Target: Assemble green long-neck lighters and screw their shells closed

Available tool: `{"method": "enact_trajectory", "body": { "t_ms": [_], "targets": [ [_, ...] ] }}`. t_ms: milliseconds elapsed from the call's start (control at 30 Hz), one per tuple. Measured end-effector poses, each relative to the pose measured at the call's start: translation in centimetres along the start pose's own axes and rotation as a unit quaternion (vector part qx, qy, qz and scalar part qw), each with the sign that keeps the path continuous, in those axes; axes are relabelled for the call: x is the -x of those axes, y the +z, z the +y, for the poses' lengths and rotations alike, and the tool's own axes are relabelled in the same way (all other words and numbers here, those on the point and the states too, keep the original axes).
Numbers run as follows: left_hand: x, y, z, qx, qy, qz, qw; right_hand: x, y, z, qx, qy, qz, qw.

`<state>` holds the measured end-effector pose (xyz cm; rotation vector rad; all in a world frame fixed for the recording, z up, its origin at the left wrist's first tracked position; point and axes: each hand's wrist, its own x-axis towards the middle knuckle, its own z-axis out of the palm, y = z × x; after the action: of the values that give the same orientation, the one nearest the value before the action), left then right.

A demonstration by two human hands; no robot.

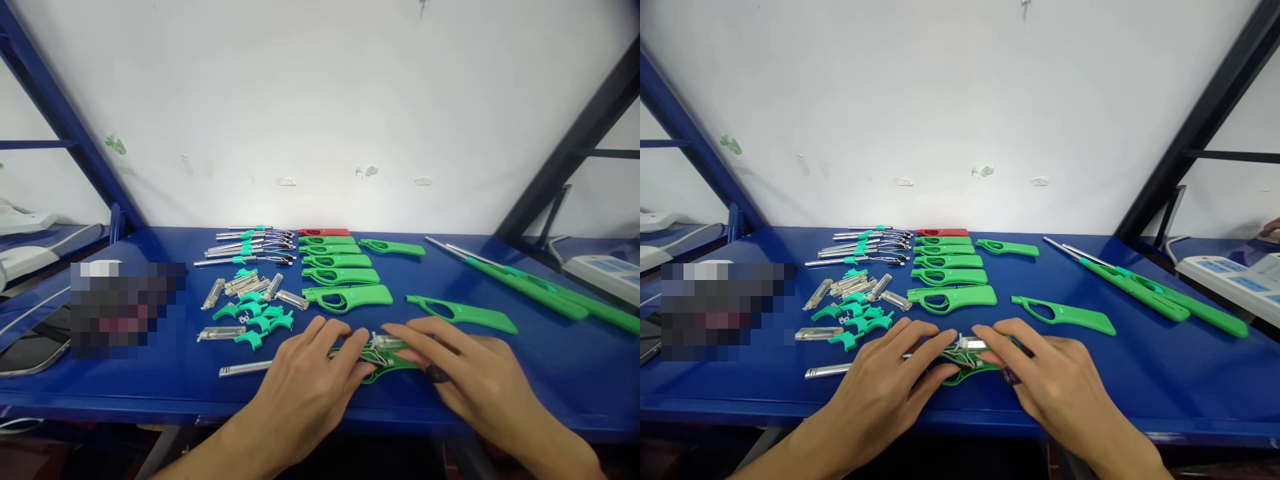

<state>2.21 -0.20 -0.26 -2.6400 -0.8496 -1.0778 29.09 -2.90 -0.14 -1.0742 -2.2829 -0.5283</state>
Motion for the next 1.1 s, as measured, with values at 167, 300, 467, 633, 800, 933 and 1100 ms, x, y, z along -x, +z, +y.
{"method": "enact_trajectory", "body": {
  "t_ms": [167, 300, 467, 633, 800, 933, 1100],
  "targets": [
    [0.2, -0.1, -0.3, 0.028, 0.013, -0.001, 1.000, -0.5, 0.2, -0.6, -0.003, -0.025, 0.002, 1.000],
    [0.2, -0.3, -0.6, 0.052, 0.006, -0.016, 0.999, -0.3, 0.1, -0.7, -0.007, -0.033, 0.000, 0.999],
    [0.4, -0.2, -0.6, 0.070, 0.000, -0.028, 0.997, -0.5, 0.0, -0.9, -0.024, -0.025, 0.007, 0.999],
    [0.8, -0.7, -1.2, 0.050, -0.038, -0.021, 0.998, 0.0, 0.1, -0.7, -0.058, 0.014, -0.006, 0.998],
    [1.1, -5.2, -4.6, -0.061, -0.114, -0.038, 0.991, 0.6, 0.5, -0.5, -0.092, 0.043, 0.001, 0.995],
    [2.0, -9.1, -8.3, -0.187, -0.230, -0.123, 0.947, 0.9, 0.9, -0.3, -0.103, 0.051, 0.003, 0.993],
    [3.0, -10.8, -11.0, -0.189, -0.289, -0.190, 0.919, 0.9, 1.2, -0.1, -0.103, 0.046, 0.008, 0.994]
  ]
}}
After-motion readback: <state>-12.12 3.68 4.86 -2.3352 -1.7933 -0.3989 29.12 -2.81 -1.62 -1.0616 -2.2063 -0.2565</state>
